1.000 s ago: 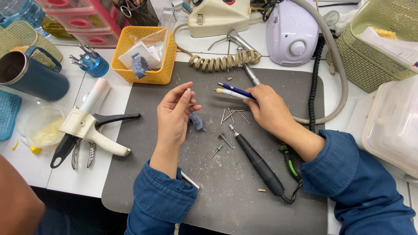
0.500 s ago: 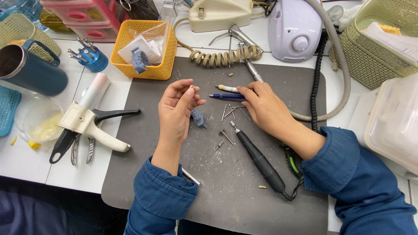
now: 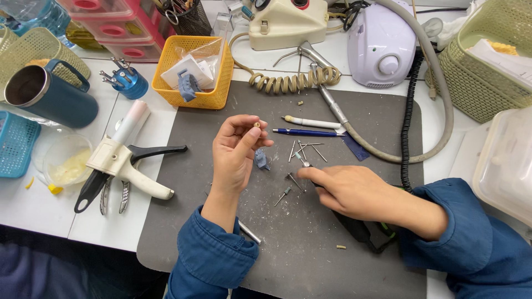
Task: The person uses a rotary handpiece to grind and shape a small beige dental prosthesis, then switches to a manual carving tool to refine its surface. The person repeatedly rotates and repositions the prosthesis while working on different areas.
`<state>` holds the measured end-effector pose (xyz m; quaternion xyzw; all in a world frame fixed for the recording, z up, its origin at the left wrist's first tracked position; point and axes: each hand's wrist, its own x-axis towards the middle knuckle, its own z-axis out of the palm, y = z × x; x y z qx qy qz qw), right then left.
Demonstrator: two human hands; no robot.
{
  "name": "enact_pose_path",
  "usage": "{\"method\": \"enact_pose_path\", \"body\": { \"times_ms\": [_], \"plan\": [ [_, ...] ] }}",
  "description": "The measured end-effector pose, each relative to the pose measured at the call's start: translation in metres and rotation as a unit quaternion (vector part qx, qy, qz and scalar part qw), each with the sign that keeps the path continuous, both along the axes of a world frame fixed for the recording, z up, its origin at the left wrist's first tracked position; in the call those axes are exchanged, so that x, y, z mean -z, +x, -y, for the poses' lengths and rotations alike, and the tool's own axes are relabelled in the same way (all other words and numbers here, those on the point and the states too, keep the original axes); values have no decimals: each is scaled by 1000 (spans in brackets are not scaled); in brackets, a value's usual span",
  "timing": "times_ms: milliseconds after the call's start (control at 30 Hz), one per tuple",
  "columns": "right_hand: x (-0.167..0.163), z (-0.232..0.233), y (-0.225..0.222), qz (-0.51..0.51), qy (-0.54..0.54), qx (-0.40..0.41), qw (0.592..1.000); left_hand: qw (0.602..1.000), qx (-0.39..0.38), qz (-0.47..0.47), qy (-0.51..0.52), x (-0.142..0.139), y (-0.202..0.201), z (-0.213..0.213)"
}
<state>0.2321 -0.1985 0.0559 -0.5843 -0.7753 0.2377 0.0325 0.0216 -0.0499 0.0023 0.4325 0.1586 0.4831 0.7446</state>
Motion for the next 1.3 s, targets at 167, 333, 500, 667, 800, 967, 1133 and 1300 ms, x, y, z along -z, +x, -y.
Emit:
{"method": "enact_pose_path", "body": {
  "times_ms": [167,333,500,667,800,967,1133,1300],
  "plan": [
    [11,-2,27,-515,-117,72,846,999,25,20,-15,0,-3,6],
    [21,-3,44,-770,-222,46,597,998,50,29,-26,-3,-1,11],
    [34,-1,50,-805,-168,-7,569,997,63,32,-20,-5,-1,17],
    [45,-1,48,-814,-89,-60,571,996,85,41,-9,-11,-1,25],
    [47,-4,42,-827,-65,-76,554,994,103,41,-8,-14,-1,37],
    [37,13,27,-708,129,-12,694,991,130,38,15,-17,1,50],
    [26,11,20,-527,411,8,743,984,169,45,20,-21,2,61],
    [12,8,27,-433,490,-97,750,976,214,39,-9,-28,1,77]
  ]
}}
